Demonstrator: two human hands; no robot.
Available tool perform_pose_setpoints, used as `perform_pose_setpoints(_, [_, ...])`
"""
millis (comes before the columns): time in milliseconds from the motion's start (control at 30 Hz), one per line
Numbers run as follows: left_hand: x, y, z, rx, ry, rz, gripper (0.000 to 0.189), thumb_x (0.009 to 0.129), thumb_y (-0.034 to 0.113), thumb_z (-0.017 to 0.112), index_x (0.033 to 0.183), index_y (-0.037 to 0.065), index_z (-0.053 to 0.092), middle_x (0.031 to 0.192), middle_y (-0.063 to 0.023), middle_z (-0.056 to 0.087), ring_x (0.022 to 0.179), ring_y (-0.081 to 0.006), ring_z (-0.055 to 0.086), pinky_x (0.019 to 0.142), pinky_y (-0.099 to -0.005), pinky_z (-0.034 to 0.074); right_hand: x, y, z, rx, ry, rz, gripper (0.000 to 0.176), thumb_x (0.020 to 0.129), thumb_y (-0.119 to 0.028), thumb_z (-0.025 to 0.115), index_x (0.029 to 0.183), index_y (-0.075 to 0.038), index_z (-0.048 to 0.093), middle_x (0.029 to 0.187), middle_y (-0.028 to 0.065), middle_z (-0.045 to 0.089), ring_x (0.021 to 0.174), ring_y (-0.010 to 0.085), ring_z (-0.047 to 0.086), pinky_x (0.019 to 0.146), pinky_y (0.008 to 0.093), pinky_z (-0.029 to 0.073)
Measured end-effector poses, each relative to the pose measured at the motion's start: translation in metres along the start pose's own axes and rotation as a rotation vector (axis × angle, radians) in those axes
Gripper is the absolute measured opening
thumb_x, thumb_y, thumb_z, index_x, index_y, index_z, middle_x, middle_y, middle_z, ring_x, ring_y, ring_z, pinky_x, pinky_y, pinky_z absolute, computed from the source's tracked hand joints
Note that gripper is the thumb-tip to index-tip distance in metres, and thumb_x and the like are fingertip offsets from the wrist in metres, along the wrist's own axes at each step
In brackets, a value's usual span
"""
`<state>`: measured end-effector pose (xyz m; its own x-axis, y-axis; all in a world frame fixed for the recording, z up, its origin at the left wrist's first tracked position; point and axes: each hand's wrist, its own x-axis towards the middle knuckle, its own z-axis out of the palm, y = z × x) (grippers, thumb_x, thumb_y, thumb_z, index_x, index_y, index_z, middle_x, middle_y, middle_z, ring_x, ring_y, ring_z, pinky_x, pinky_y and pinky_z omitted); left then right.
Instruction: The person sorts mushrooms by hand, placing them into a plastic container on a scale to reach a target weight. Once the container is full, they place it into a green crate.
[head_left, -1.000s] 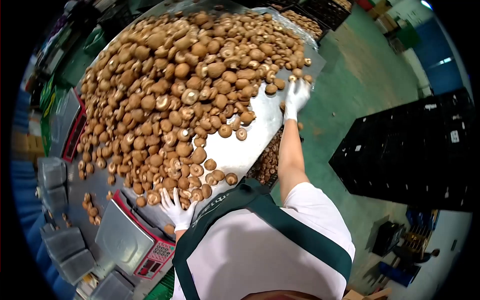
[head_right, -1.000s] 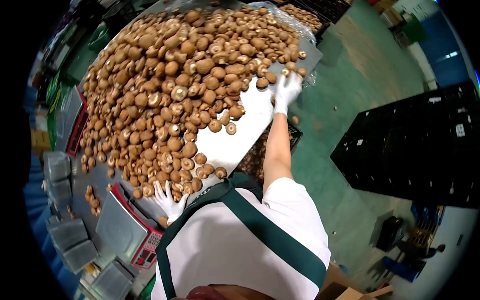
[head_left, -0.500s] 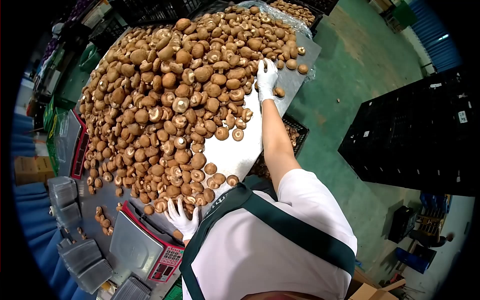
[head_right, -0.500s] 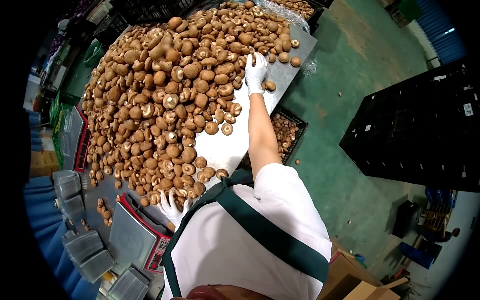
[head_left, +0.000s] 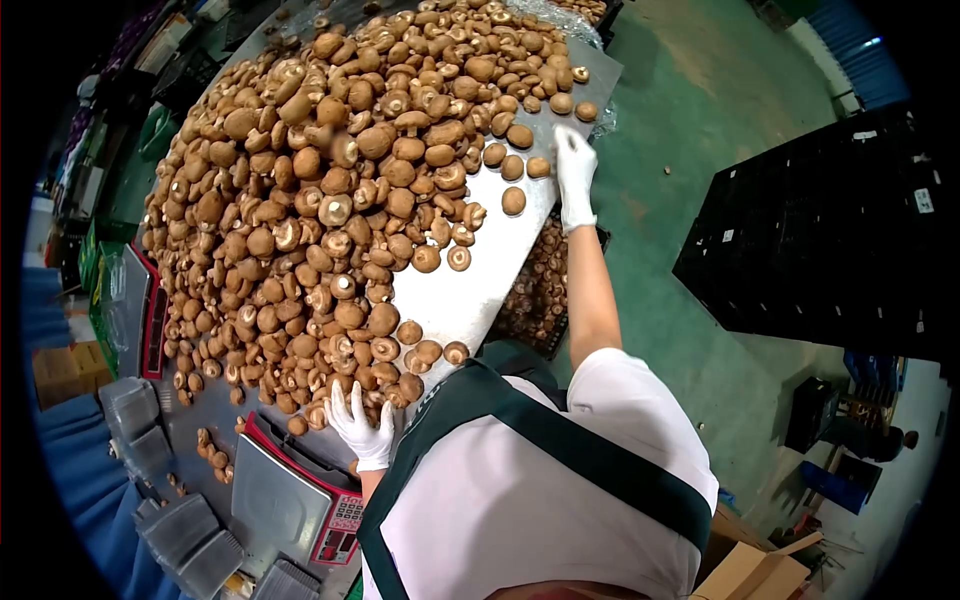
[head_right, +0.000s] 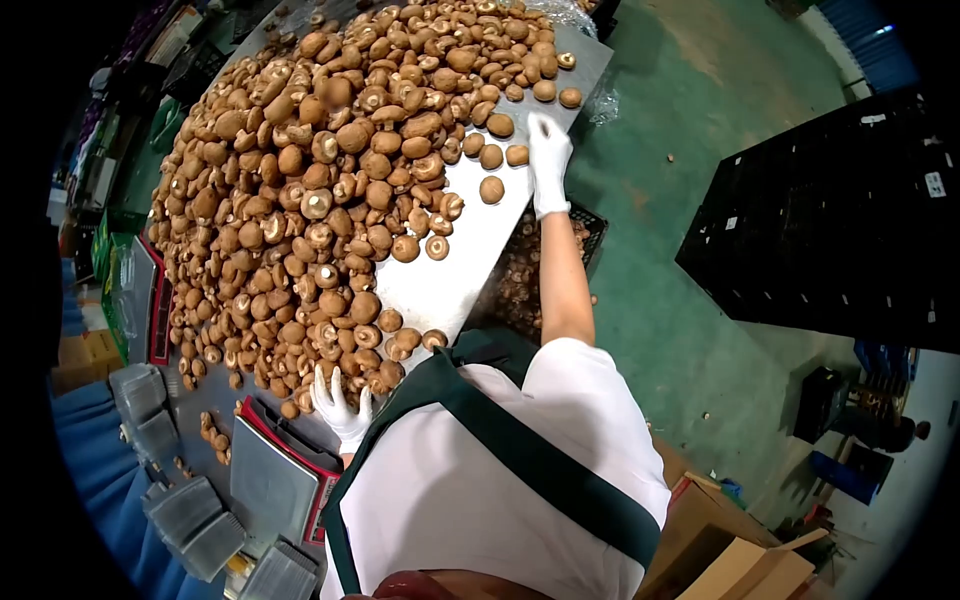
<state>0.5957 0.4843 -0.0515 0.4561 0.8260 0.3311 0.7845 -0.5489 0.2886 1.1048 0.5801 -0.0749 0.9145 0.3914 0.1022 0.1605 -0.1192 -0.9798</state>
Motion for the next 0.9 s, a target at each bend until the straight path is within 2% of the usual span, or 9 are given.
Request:
perform_pose_setpoints(33, [0.004, 0.004, 0.003, -0.03, -0.015, 0.006, 0.059, 0.071, 0.028, 0.071, 0.121, 0.006, 0.051, 0.134, -0.0198, 0.041, 0.124, -0.035, 0.039, 0.104, -0.0508, 0.025, -0.016, -0.005, -0.005, -0.113, -0.022, -0.303, 0.023, 0.084, -0.022, 0.064, 0.094, -0.002, 0.068, 0.074, 0.0018, 0.063, 0.061, 0.0059, 0.054, 0.053, 0.0223, 0.043])
perform_pose_setpoints(67, [0.008, 0.008, 0.006, -0.059, -0.033, 0.014, 0.059, 0.071, 0.028, 0.071, 0.121, 0.006, 0.051, 0.134, -0.0197, 0.041, 0.123, -0.0351, 0.039, 0.104, -0.0512, 0.025, -0.033, -0.011, -0.012, -0.1, -0.208, 0.055, 0.024, 0.081, -0.023, 0.065, 0.094, -0.002, 0.067, 0.086, 0.0145, 0.068, 0.078, 0.0182, 0.065, 0.07, 0.0296, 0.049])
perform_pose_setpoints(167, [0.025, 0.022, 0.013, -0.111, -0.067, 0.104, 0.059, 0.07, 0.027, 0.072, 0.121, 0.006, 0.051, 0.134, -0.0202, 0.041, 0.123, -0.0351, 0.04, 0.103, -0.051, 0.027, -0.081, -0.004, -0.004, -0.647, -0.434, -0.249, 0.048, 0.07, -0.041, 0.07, 0.104, -0.008, 0.065, 0.09, 0.0145, 0.066, 0.086, 0.0292, 0.062, 0.078, 0.0363, 0.05])
perform_pose_setpoints(200, [0.032, 0.026, 0.015, -0.127, -0.084, 0.132, 0.059, 0.07, 0.027, 0.072, 0.121, 0.006, 0.051, 0.133, -0.0205, 0.041, 0.122, -0.0351, 0.04, 0.103, -0.0506, 0.027, -0.1, -0.005, 0.003, -0.743, -0.345, -0.376, 0.038, 0.073, -0.036, 0.069, 0.096, -0.007, 0.065, 0.092, 0.0144, 0.064, 0.096, 0.031, 0.058, 0.084, 0.0391, 0.046])
perform_pose_setpoints(400, [0.057, 0.045, 0.019, -0.19, -0.093, 0.228, 0.053, 0.072, 0.029, 0.071, 0.117, 0.006, 0.054, 0.129, -0.0206, 0.046, 0.117, -0.0344, 0.045, 0.1, -0.0483, 0.031, -0.106, 0.03, 0.008, -0.347, -0.227, -0.342, 0.02, 0.073, -0.018, 0.069, 0.088, -0.006, 0.065, 0.089, 0.0131, 0.065, 0.085, 0.0296, 0.061, 0.078, 0.035, 0.048])
perform_pose_setpoints(567, [0.069, 0.054, 0.032, -0.268, -0.445, 0.475, 0.045, 0.073, 0.027, 0.068, 0.116, 0.017, 0.057, 0.125, -0.0062, 0.051, 0.115, -0.0249, 0.047, 0.098, -0.0441, 0.033, -0.037, 0.004, -0.003, -0.529, 0.047, -0.463, 0.052, 0.07, -0.035, 0.073, 0.11, -0.005, 0.059, 0.115, 0.0176, 0.056, 0.104, 0.0348, 0.052, 0.089, 0.04, 0.044])
perform_pose_setpoints(700, [0.076, 0.057, 0.055, -0.132, -0.536, 0.708, 0.043, 0.077, 0.029, 0.062, 0.12, 0.024, 0.056, 0.123, -0.0021, 0.053, 0.112, -0.022, 0.05, 0.093, -0.0447, 0.036, -0.013, 0.025, 0.004, -0.637, -0.333, -0.439, 0.071, 0.068, -0.045, 0.072, 0.125, -0.009, 0.051, 0.125, 0.0141, 0.05, 0.11, 0.0342, 0.047, 0.095, 0.0395, 0.04])
perform_pose_setpoints(800, [0.079, 0.058, 0.072, -0.038, -0.464, 0.835, 0.043, 0.077, 0.031, 0.063, 0.119, 0.025, 0.057, 0.117, -0.0017, 0.057, 0.105, -0.0207, 0.054, 0.089, -0.0452, 0.037, -0.024, 0.018, 0.007, -0.616, -0.362, -0.43, 0.055, 0.07, -0.043, 0.071, 0.112, -0.008, 0.06, 0.117, 0.0111, 0.055, 0.11, 0.0296, 0.047, 0.091, 0.0376, 0.042])
perform_pose_setpoints(900, [0.085, 0.059, 0.077, -0.142, -0.394, 0.688, 0.035, 0.078, 0.03, 0.064, 0.111, 0.02, 0.06, 0.105, -0.0014, 0.059, 0.095, -0.0196, 0.055, 0.084, -0.0427, 0.036, -0.024, 0.016, 0.011, -0.481, -0.209, -0.307, 0.04, 0.074, -0.039, 0.07, 0.1, -0.009, 0.065, 0.102, 0.0089, 0.062, 0.099, 0.0239, 0.057, 0.084, 0.0343, 0.045])
